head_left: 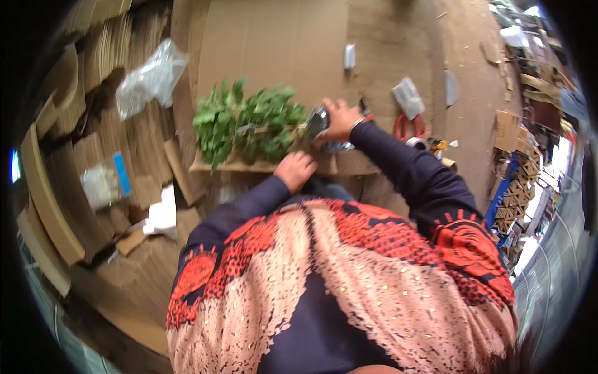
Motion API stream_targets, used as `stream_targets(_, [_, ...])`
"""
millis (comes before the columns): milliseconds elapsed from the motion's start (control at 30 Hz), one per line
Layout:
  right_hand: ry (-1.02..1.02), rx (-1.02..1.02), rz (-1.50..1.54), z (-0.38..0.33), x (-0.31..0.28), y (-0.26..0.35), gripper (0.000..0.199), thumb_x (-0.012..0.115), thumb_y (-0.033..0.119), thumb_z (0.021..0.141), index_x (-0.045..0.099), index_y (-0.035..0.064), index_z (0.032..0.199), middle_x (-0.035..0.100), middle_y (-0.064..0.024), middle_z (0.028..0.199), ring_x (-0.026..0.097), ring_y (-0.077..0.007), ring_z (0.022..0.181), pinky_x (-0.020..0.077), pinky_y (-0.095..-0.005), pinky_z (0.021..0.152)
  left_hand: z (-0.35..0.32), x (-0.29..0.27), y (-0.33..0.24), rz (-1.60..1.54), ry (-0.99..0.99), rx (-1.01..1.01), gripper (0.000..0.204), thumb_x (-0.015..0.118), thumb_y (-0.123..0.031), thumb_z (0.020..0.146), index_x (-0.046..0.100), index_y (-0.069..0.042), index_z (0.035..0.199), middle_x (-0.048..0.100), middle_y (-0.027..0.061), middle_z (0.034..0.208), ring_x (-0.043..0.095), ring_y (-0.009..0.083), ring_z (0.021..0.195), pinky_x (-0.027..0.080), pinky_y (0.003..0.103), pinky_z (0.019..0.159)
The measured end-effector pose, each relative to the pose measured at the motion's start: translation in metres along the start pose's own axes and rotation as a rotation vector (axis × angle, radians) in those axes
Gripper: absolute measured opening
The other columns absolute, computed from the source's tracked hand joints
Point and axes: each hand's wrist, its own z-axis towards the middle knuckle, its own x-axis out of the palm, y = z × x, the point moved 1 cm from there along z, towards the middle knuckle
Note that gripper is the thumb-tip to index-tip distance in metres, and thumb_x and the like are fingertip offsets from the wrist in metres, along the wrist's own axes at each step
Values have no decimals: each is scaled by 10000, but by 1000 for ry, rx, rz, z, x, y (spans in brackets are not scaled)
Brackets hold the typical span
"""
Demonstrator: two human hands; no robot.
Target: The person rolls a sheet of corrugated cardboard into a cylindrical tube and secures it with tape. They then retrieve a roll of yellow tape, place it into a tape dispenser, and apply tape to the seam of the cardboard tube.
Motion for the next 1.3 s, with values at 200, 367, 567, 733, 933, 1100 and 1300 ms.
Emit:
stream_targets(200, [41, 8, 6, -6, 8, -5, 1218, 835, 665, 614, 321, 151, 1591, 477, -237, 1481, 527, -503, 1286, 463, -512, 1076, 5, 13, -26, 27, 25, -62, 218, 641, -210, 781, 689, -144, 983, 610, 52, 924, 592, 253, 921, 488, 397, 769])
stream_targets(367, [85, 9, 5, -14, -3, -4, 1207, 815, 680, 663, 289, 150, 1612, 469, -248, 1482, 529, -497, 1299, 435, -527, 1099, 6, 15, -23, 68, 50, -40, 126, 644, -201, 776, 669, -148, 888, 585, 39, 880, 595, 243, 897, 480, 385, 766])
stream_targets(567, [74, 32, -16, -5, -3, -6, 1195, 820, 666, 646, 305, 183, 1610, 477, -242, 1487, 527, -478, 1322, 427, -525, 1112, 37, -35, -28, 125, -109, -96, 17, 620, -169, 795, 625, -154, 802, 565, 33, 835, 594, 231, 867, 473, 370, 752])
stream_targets(733, [125, 30, 39, 5, -6, -9, 1202, 828, 657, 622, 326, 185, 1606, 472, -243, 1503, 530, -433, 1343, 446, -472, 1109, 53, -44, -21, 144, -203, -123, 73, 653, -195, 797, 594, -156, 778, 552, 22, 814, 593, 226, 832, 454, 387, 780])
stream_targets(933, [206, 10, 203, 27, 3, -17, 1233, 865, 636, 599, 350, 128, 1597, 503, -271, 1475, 551, -405, 1324, 478, -428, 1081, 58, -55, -14, 123, -191, -170, 128, 699, -203, 781, 580, -155, 772, 565, 20, 835, 593, 239, 865, 442, 397, 797])
stream_targets(1100, [231, -96, 461, 54, 12, -31, 1032, 903, 433, 622, 466, -7, 1447, 743, -123, 831, 678, -223, 564, 590, -370, 591, 71, -63, -4, 117, -171, -217, 169, 778, -163, 719, 641, -130, 811, 625, 60, 1097, 593, 275, 1050, 450, 457, 931])
stream_targets(1300, [257, -170, 346, 70, 16, -45, 1172, 792, 701, 694, 370, 42, 1566, 567, -320, 1383, 528, -443, 1326, 442, -449, 1104, 92, -68, 14, -8, -32, -226, 225, 835, -137, 689, 700, -76, 858, 558, 89, 1452, 512, 315, 1350, 380, 517, 1138])
